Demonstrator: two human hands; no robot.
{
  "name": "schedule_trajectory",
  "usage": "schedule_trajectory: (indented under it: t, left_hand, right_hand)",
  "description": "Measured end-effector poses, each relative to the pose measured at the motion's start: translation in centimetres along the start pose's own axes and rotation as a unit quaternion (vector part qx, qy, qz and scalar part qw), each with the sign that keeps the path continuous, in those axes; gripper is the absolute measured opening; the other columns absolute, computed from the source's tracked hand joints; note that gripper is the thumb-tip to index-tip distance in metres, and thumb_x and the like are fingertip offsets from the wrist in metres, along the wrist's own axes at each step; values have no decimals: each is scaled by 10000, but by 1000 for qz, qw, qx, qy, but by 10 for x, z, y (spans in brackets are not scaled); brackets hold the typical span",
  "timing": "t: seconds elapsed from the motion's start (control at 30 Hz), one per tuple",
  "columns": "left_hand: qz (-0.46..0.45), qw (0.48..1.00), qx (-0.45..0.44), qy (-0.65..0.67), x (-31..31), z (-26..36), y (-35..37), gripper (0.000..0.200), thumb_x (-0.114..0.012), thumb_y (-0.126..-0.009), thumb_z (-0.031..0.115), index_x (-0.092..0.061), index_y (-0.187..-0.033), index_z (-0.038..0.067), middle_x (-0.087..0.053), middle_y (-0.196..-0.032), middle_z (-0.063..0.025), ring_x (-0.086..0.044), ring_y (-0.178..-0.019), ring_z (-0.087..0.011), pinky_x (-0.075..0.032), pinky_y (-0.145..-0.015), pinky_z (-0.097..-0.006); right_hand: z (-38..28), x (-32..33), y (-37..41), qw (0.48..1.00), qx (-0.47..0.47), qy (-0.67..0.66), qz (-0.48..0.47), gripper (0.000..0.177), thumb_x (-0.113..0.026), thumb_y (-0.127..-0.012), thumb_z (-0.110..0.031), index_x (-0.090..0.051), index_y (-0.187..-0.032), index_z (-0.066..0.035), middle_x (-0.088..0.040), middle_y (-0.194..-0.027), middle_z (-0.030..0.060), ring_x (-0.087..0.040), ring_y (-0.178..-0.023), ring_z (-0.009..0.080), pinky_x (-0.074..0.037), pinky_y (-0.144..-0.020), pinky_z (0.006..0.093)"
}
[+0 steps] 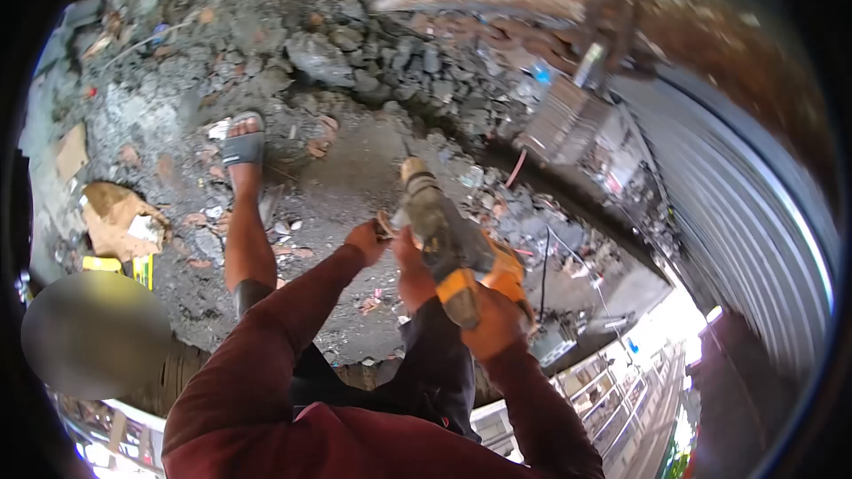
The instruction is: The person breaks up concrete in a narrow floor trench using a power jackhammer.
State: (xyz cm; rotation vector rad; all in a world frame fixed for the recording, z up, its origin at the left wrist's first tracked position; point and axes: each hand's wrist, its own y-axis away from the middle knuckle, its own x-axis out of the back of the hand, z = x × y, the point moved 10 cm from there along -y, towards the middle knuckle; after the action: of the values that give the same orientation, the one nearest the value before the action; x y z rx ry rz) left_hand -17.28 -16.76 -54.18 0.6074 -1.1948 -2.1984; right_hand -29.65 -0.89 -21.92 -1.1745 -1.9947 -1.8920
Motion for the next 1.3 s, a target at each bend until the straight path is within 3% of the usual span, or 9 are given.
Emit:
schedule_trajectory:
  t: [0.23, 0.43, 0.57, 0.67, 0.83, 1.07, 1.17, 1.23, 1.3]
  left_hand:
    - [49, 999, 3, 24, 6, 10, -12, 617, -726, -894, 436, -535, -1281, -4, -693, -1160, -253, -661, -1093, -436, -524, -933, -489]
    - [55, 997, 7, 63, -25, 10, -40, 586, -757, -888, 416, -535, -1232, -3, -697, -1144, -247, -666, -1091, -428, -523, -913, -482]
    - [62, 992, 11, 109, -49, 10, -51, 547, -757, -906, 378, -526, -1215, -10, -698, -1137, -250, -668, -1093, -426, -521, -917, -477]
    - [81, 983, 30, 160, -53, 11, -56, 583, -794, -861, 293, -552, -1302, -3, -710, -1163, -232, -682, -1104, -391, -533, -937, -440]
    - [90, 982, 51, 160, -35, 27, -53, 548, -801, -857, 312, -593, -1257, -1, -716, -1152, -227, -690, -1094, -379, -531, -934, -440]
    - [76, 973, 69, 208, -53, 20, -68, 593, -809, -845, 339, -586, -1260, -19, -709, -1165, -240, -683, -1105, -392, -525, -934, -449]
    - [158, 965, 107, 179, 0, 4, -78, 612, -807, -847, 348, -575, -1278, -20, -694, -1200, -256, -676, -1119, -405, -525, -943, -457]
    - [49, 993, 86, 64, 45, 0, -97, 596, -806, -851, 339, -570, -1270, -13, -681, -1211, -276, -665, -1143, -419, -521, -952, -476]
    - [5, 996, 76, 51, -5, -25, -94, 603, -802, -855, 357, -563, -1273, -7, -673, -1207, -296, -655, -1159, -428, -517, -967, -486]
  right_hand:
    - [-13, 27, -47, 1000, 20, 1, 9, 264, -753, -746, -102, -699, -1001, -63, -711, -913, 186, -692, -887, 410, -554, -766, 474]
    - [-3, 44, -77, 990, 80, 115, -12, 180, -778, -708, -139, -645, -819, -91, -695, -784, 142, -693, -762, 380, -548, -695, 472]
    - [-15, 57, -94, 980, 118, 155, -26, 216, -803, -680, -157, -651, -824, -103, -693, -764, 128, -691, -746, 371, -552, -695, 471]
    - [-26, 63, -107, 975, 139, 174, -25, 218, -802, -678, -160, -653, -826, -100, -692, -756, 126, -692, -743, 372, -554, -691, 473]
    - [-49, 77, -124, 966, 172, 193, 4, 192, -787, -696, -172, -661, -822, -101, -699, -757, 135, -693, -724, 375, -559, -693, 477]
    - [-43, 75, -140, 964, 145, 224, -18, 234, -786, -690, -193, -695, -874, -83, -718, -795, 151, -702, -769, 399, -572, -742, 483]
    - [-5, 27, -189, 979, 100, 178, -29, 272, -800, -683, -205, -711, -916, -95, -723, -840, 167, -697, -847, 411, -571, -783, 485]
    - [-6, 17, -230, 981, 82, 170, -40, 289, -808, -684, -213, -720, -936, -103, -725, -867, 177, -693, -892, 416, -570, -807, 486]
    - [-13, 19, -204, 985, 90, 140, -43, 266, -804, -707, -219, -718, -935, -110, -721, -881, 181, -691, -898, 416, -566, -805, 489]
